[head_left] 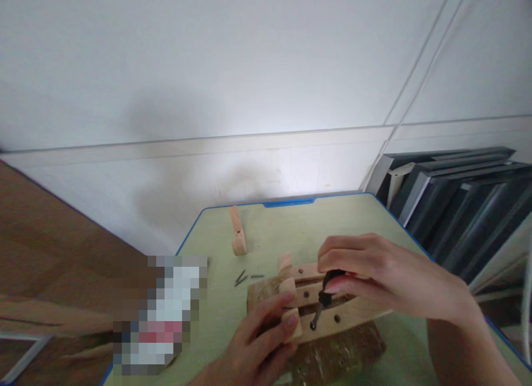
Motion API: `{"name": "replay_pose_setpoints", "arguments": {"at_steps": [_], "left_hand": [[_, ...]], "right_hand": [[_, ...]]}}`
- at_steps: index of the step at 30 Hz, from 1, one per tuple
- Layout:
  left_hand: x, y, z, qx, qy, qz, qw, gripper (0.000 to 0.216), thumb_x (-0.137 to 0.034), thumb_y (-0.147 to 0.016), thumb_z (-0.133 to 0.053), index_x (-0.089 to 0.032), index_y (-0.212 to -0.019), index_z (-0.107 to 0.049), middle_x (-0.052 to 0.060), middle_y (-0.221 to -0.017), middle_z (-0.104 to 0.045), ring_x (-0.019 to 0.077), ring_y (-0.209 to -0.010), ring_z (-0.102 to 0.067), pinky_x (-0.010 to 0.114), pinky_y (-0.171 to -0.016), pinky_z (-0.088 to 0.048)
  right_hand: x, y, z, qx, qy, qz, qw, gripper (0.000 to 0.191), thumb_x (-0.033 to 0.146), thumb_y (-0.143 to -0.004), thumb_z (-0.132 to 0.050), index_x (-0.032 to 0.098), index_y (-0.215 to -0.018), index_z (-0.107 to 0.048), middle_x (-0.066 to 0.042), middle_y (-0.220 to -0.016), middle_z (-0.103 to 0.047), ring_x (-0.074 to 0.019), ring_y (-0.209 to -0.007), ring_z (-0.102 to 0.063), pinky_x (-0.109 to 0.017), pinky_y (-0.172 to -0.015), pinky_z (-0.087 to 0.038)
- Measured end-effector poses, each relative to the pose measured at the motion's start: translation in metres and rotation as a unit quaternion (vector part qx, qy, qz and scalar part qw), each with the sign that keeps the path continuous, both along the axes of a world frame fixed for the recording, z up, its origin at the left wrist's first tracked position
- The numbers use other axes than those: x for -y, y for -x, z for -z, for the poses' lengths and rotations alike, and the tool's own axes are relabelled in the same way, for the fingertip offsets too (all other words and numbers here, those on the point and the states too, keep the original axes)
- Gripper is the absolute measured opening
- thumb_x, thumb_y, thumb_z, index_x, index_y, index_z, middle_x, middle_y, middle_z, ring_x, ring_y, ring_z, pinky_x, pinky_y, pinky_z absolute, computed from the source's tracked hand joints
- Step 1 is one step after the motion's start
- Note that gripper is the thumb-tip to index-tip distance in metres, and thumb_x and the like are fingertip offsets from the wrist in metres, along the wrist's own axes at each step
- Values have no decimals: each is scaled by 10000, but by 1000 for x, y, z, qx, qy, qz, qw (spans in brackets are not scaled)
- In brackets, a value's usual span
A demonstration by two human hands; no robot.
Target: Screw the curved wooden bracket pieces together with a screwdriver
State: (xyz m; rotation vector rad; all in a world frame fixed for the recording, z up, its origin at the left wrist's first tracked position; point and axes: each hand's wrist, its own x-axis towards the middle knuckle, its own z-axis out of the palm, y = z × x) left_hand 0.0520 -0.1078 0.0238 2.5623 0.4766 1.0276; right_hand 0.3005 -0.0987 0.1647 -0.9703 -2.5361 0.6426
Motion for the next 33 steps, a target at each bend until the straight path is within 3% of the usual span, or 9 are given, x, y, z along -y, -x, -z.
{"name": "replay_pose_setpoints", "arguments": {"at_steps": [7, 16, 22, 33], "left_hand": [[0, 0, 2, 5, 8, 7, 1000, 515, 27, -752, -523, -102, -1235, -398, 160, -1309, -313, 225, -1190, -389, 315, -927, -456], [-1, -2, 0, 9, 26, 15, 1000, 535, 56, -742, -520, -103, -1236, -394, 158, -1314, -300, 209, -1159, -416, 304, -906, -478], [-1, -2, 1, 10, 19, 18, 1000, 529, 54, -745, -519, -97, -1237, -393, 163, -1322, -295, 227, -1175, -399, 319, -904, -483], [-1, 1, 2, -8, 7, 6, 1000, 501, 27, -760, -514, -104, -1230, -402, 152, -1307, -314, 223, -1193, -378, 311, -923, -465]], "right_hand": [[6, -14, -1, -47, 30, -55, 997, 302, 93, -865, -428, 184, -1141, -509, -29, -1080, -551, -87, -967, -513, -181, -816, -386], [4, -14, 0, -69, 16, -79, 994, 219, 142, -867, -456, 176, -1057, -560, -37, -1029, -592, -96, -945, -540, -193, -815, -398], [1, -11, 0, -42, -11, -50, 998, 207, 233, -866, -470, 174, -1047, -551, -30, -922, -598, -101, -840, -542, -214, -743, -392], [-4, -9, -2, 43, -48, 29, 997, 159, 296, -877, -445, 176, -812, -526, 10, -747, -524, -100, -698, -480, -237, -618, -312]]}}
